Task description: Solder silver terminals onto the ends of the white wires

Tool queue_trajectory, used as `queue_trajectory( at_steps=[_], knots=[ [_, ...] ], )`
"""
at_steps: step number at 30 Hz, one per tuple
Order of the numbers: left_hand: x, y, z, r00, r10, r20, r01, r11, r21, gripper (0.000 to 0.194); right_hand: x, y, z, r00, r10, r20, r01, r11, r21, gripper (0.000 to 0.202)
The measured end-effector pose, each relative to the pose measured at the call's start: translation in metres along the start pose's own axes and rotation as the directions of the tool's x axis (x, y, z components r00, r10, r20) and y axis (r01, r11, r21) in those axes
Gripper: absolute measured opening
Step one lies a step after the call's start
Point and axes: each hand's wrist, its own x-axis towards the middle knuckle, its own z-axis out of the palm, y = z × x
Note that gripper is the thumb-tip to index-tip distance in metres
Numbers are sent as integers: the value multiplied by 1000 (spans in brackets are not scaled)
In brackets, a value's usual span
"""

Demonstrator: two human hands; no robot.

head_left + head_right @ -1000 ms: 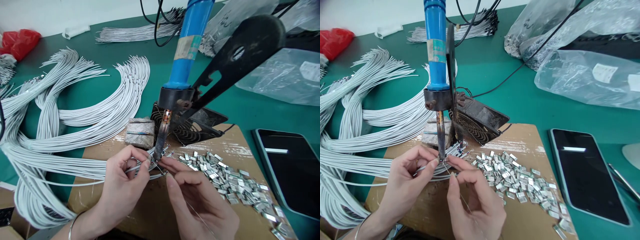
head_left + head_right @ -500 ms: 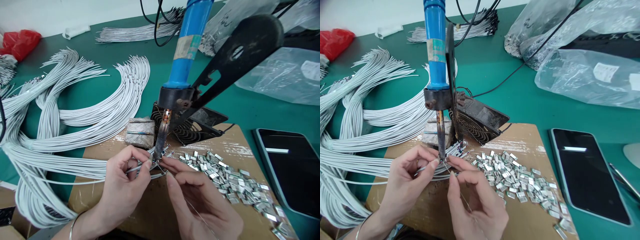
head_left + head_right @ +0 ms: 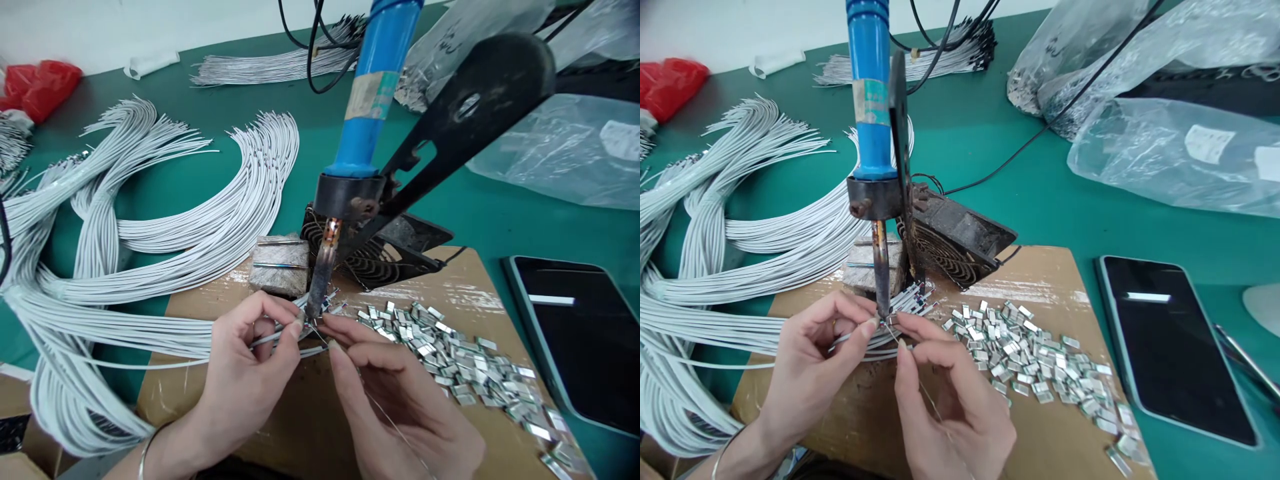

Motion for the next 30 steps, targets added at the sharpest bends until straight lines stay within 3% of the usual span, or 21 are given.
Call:
queue_trajectory(
  at_steps=[12, 21, 30],
  knots=[
    [-6, -13, 1, 1000, -12, 4, 12, 998, -68, 17, 1, 4, -4, 998, -9, 56, 10, 1000, -13, 17],
    [-1, -6, -4, 996, -33, 86, 37, 998, -46, 21, 2, 6, -4, 998, 0, 56, 1, 1000, -9, 17],
    [-2, -9, -2, 998, -15, 54, 18, 999, -49, 21, 0, 6, -3, 999, -32, 39, 33, 999, -12, 17]
  ],
)
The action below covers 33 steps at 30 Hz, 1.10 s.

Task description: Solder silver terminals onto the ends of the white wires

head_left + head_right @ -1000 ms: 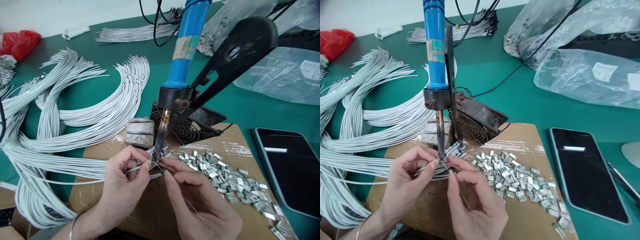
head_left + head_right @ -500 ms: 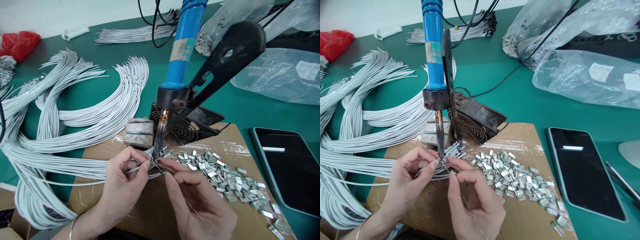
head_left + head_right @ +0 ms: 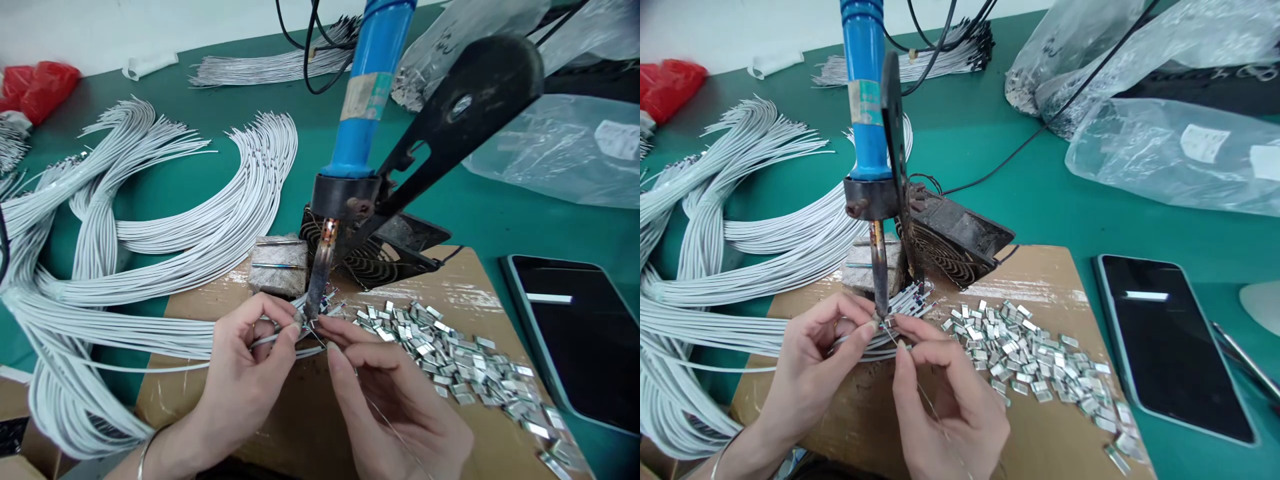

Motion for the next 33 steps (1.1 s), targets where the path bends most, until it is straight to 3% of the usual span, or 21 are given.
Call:
queue_trajectory(
  at_steps=[15, 33],
  knots=[
    [3, 7, -1, 1000, -25, 15, 26, 999, -23, 24, 0, -4, 8, 993, -20, -114, 12, 998, -66, 15],
    [4, 8, -2, 999, -13, 34, 15, 998, -62, 22, 1, -5, 12, 992, -29, -123, 19, 997, -75, 14]
  ],
)
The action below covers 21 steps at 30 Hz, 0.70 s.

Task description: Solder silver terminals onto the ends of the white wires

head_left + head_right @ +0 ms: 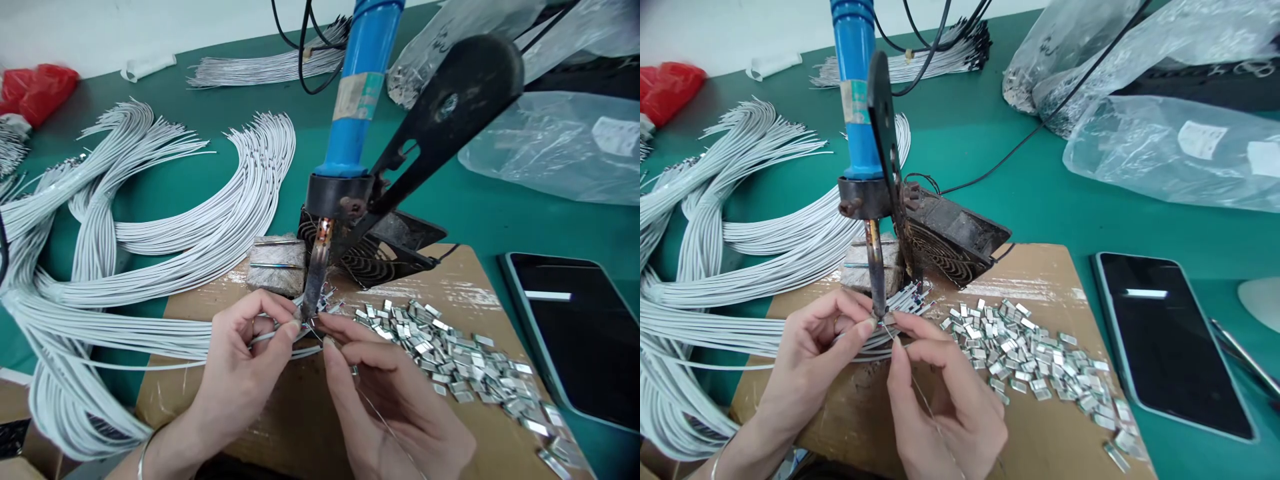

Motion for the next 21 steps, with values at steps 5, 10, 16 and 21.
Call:
queue_trajectory(
  at_steps=[5, 10, 16, 21],
  knots=[
    [1, -1, 0, 1000, -2, 5, 2, 1000, 3, 21, 2, 3, -3, 1000, -7, 6, 7, 1000, 0, 15],
    [2, 0, -2, 1000, -5, 12, 5, 1000, -10, 22, 1, -2, 1, 1000, 16, 5, -16, 1000, 19, 15],
    [0, -1, -2, 1000, -23, 16, 23, 1000, -9, 23, -2, -3, 2, 999, 35, -16, -35, 999, -6, 13],
    [-1, -2, -2, 1000, -24, 15, 25, 999, -40, 22, -1, -2, 2, 999, 38, -18, -37, 999, 27, 15]
  ],
)
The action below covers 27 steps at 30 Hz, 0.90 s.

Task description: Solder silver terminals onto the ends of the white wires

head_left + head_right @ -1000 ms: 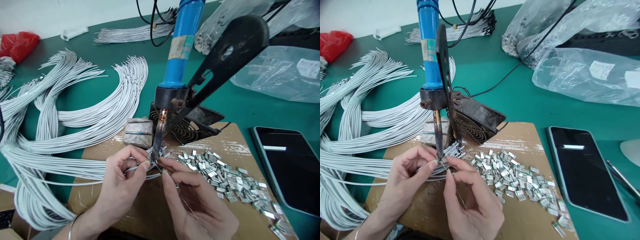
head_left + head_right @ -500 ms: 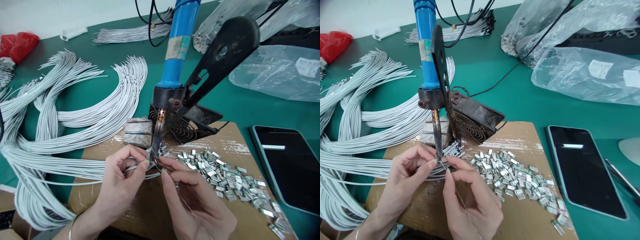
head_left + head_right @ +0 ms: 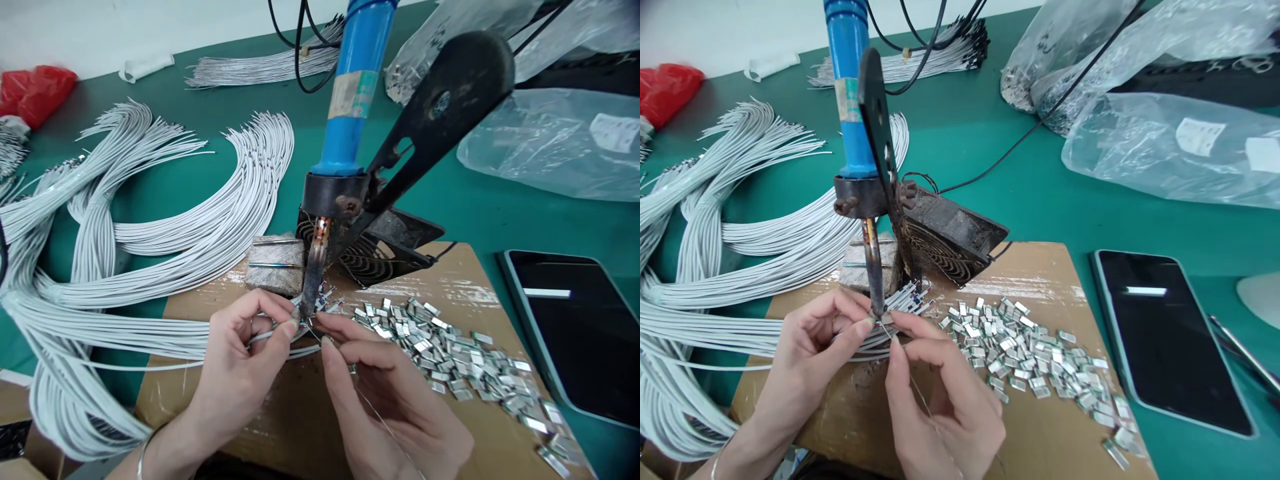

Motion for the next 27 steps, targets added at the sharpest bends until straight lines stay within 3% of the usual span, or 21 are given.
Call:
queue_trajectory(
  at_steps=[27],
  knots=[
    [0, -3, 3, 1000, -2, -27, 2, 1000, 4, 22, 3, 5, -5, 998, -32, 62, 34, 999, -24, 15]
  ],
)
